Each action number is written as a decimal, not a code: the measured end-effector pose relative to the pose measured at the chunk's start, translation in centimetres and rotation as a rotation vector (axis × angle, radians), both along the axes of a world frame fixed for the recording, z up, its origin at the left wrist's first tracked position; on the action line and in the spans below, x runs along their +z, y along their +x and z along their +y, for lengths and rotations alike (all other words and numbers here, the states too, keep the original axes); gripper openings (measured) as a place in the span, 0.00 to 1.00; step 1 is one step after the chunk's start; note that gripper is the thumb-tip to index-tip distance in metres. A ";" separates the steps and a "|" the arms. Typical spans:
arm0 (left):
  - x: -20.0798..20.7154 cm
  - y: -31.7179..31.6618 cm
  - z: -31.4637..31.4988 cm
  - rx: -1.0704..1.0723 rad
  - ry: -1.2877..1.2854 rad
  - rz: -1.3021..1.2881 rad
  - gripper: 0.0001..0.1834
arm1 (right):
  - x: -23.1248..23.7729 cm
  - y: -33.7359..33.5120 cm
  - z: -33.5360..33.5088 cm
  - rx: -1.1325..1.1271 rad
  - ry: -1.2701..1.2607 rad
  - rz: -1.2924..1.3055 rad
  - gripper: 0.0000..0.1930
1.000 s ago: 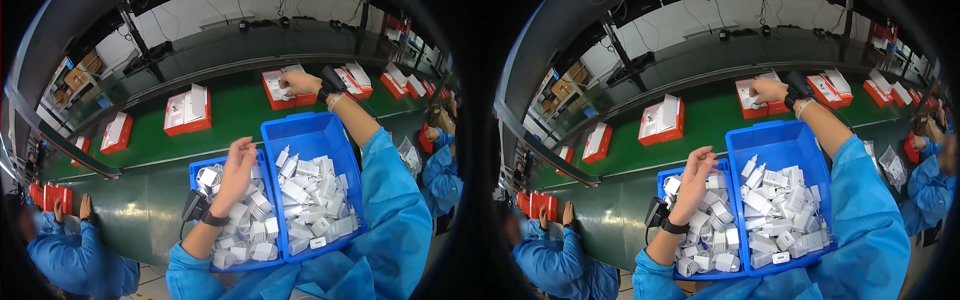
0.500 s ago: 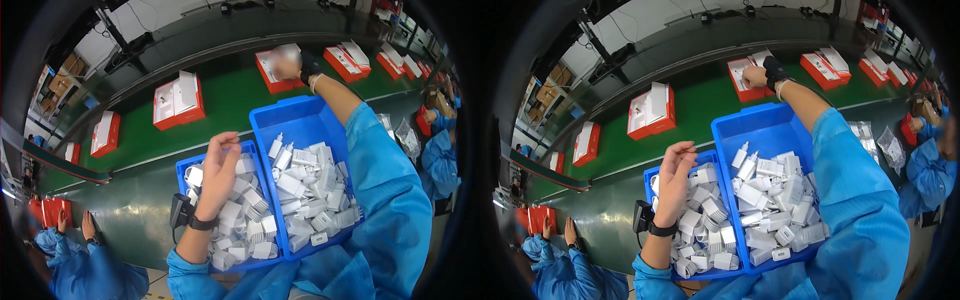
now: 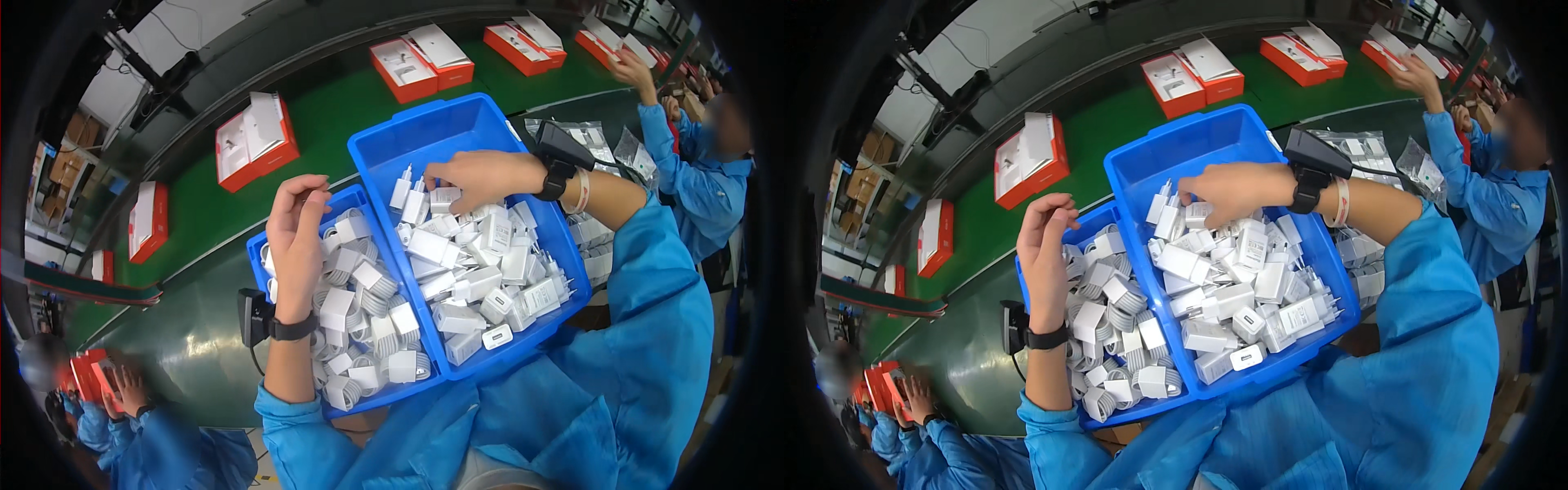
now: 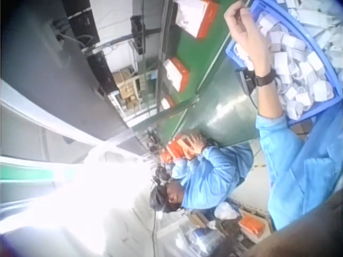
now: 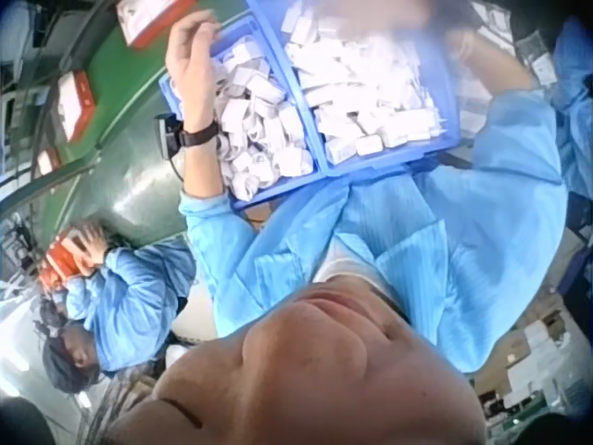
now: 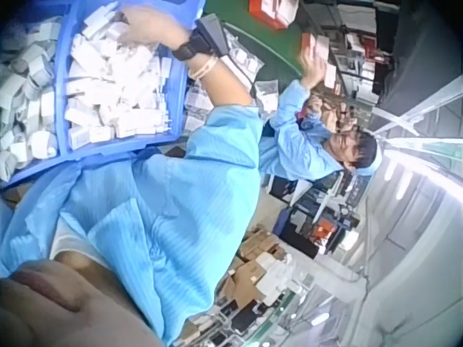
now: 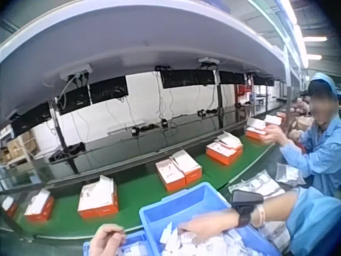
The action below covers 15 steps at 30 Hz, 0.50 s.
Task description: Packing power adapters and charging cables into retail boxes on an assembly line.
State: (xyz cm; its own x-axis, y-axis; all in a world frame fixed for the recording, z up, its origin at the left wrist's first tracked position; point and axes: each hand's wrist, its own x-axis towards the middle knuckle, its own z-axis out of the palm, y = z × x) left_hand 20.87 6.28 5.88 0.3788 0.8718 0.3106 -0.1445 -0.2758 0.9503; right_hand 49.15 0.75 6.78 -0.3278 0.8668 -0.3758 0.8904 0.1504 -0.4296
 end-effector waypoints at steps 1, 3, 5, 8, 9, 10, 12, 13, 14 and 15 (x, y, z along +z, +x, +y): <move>-0.2 -0.3 -0.2 -0.001 0.002 0.001 0.09 | -0.1 -0.7 -0.5 0.021 0.009 -0.003 0.26; -0.4 -1.0 0.0 -0.015 0.020 -0.003 0.08 | 0.3 -0.7 -0.7 -0.009 0.109 -0.060 0.29; 0.3 -1.2 -0.2 -0.035 0.052 -0.011 0.08 | 2.1 -0.1 -1.0 0.016 0.255 0.001 0.27; 2.1 -3.0 0.3 -0.101 0.138 0.236 0.09 | 8.9 0.5 -0.7 -0.109 0.334 0.216 0.22; 2.6 -3.9 0.4 -0.109 0.141 0.228 0.09 | 11.8 0.2 -0.8 -0.178 0.341 0.185 0.21; 2.9 -4.8 0.5 -0.114 0.328 0.376 0.11 | 14.5 0.7 -0.8 -0.145 0.454 0.088 0.21; 2.0 -5.6 1.2 -0.109 0.631 0.577 0.14 | 17.8 1.8 1.0 0.048 0.660 0.062 0.22; 1.5 -6.8 0.8 -0.107 0.596 0.665 0.14 | 18.9 -0.1 2.6 -0.023 0.690 -0.049 0.23; 0.7 -7.9 0.5 -0.105 0.576 0.676 0.13 | 20.4 -2.1 4.0 0.018 0.691 -0.051 0.24; -0.4 -9.0 0.9 -0.133 0.535 0.724 0.12 | 21.0 -3.3 7.0 0.105 0.768 -0.101 0.27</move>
